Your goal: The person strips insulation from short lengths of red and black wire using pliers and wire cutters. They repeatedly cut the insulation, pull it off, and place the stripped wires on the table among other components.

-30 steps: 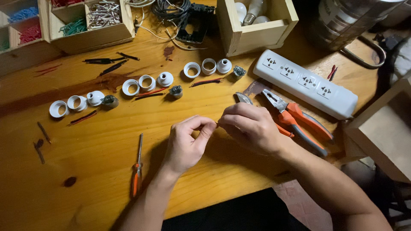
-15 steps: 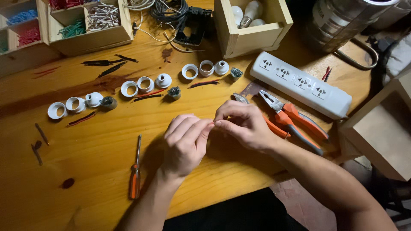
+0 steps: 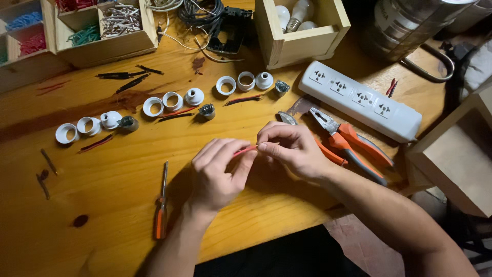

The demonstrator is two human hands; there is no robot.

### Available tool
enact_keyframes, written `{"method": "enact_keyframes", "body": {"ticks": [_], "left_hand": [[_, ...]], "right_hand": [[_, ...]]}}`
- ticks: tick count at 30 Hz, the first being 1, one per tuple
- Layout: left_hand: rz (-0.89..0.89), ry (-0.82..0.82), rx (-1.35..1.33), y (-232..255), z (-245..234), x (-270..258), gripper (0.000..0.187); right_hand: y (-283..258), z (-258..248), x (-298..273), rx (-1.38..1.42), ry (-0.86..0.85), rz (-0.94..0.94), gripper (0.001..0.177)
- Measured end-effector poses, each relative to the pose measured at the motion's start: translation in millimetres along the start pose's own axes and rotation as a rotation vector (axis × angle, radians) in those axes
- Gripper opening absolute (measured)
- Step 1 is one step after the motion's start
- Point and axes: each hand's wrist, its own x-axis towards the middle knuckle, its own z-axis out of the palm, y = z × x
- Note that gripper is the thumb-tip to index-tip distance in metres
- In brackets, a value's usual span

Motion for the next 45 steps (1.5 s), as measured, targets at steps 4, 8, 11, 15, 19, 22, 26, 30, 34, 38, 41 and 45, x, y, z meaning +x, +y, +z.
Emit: {"method": "enact_keyframes", "body": {"ticks": [4, 8, 11, 15, 19, 22, 26, 30, 34, 38, 41, 45], "left_hand": [[-0.162, -0.089, -0.110, 1.3, -2.0, -0.8, 0.018], [-0.154, -0.131, -0.149, 0.2, -2.3, -1.1, 0.016], [-0.089, -0.094, -0.120, 0.9, -3.5, 0.6, 0.013], [-0.068, -0.079, -0.104, 3.1, -5.6, 3.2, 0.011], [-0.038, -0.058, -0.092, -1.2, -2.9, -0.9, 0.009], [-0.012, -0.041, -0.062, -1.2, -2.6, -1.4, 0.007], [0.009, -0.022, -0.042, -0.8, -1.6, -0.6, 0.005], [0.017, 0.000, -0.057, -6.2, 2.6, -5.9, 0.007], [0.030, 0.013, -0.039, -4.4, 0.8, -3.5, 0.009], [0.053, 0.034, -0.046, -6.2, 0.7, -3.6, 0.012], [0.061, 0.059, -0.036, -8.4, -0.1, -3.3, 0.012], [0.072, 0.072, 0.020, -9.1, -2.9, -1.9, 0.013]], "right_hand": [[-14.1, -1.8, 3.6, -0.122, -0.025, -0.072, 0.006], [-14.7, -2.2, 3.4, -0.260, -0.039, -0.140, 0.007], [-14.1, -1.7, 4.7, -0.234, -0.032, -0.142, 0.007], [-9.3, -2.4, 4.2, -0.245, -0.033, -0.177, 0.006], [-6.4, -3.9, 3.8, -0.219, -0.047, -0.158, 0.006], [-6.8, -2.6, 3.9, -0.174, -0.037, -0.151, 0.005], [-3.3, -1.1, 3.2, -0.117, -0.012, -0.138, 0.005], [1.1, -4.0, 3.7, -0.102, -0.011, -0.114, 0.005], [-1.4, -1.4, 2.4, -0.064, 0.001, -0.100, 0.005], [5.4, -3.8, 1.9, -0.037, -0.012, -0.086, 0.005], [9.2, -6.9, 1.8, -0.039, -0.007, -0.057, 0.005], [5.7, -5.7, -1.2, 0.008, 0.025, 0.028, 0.007]]}}
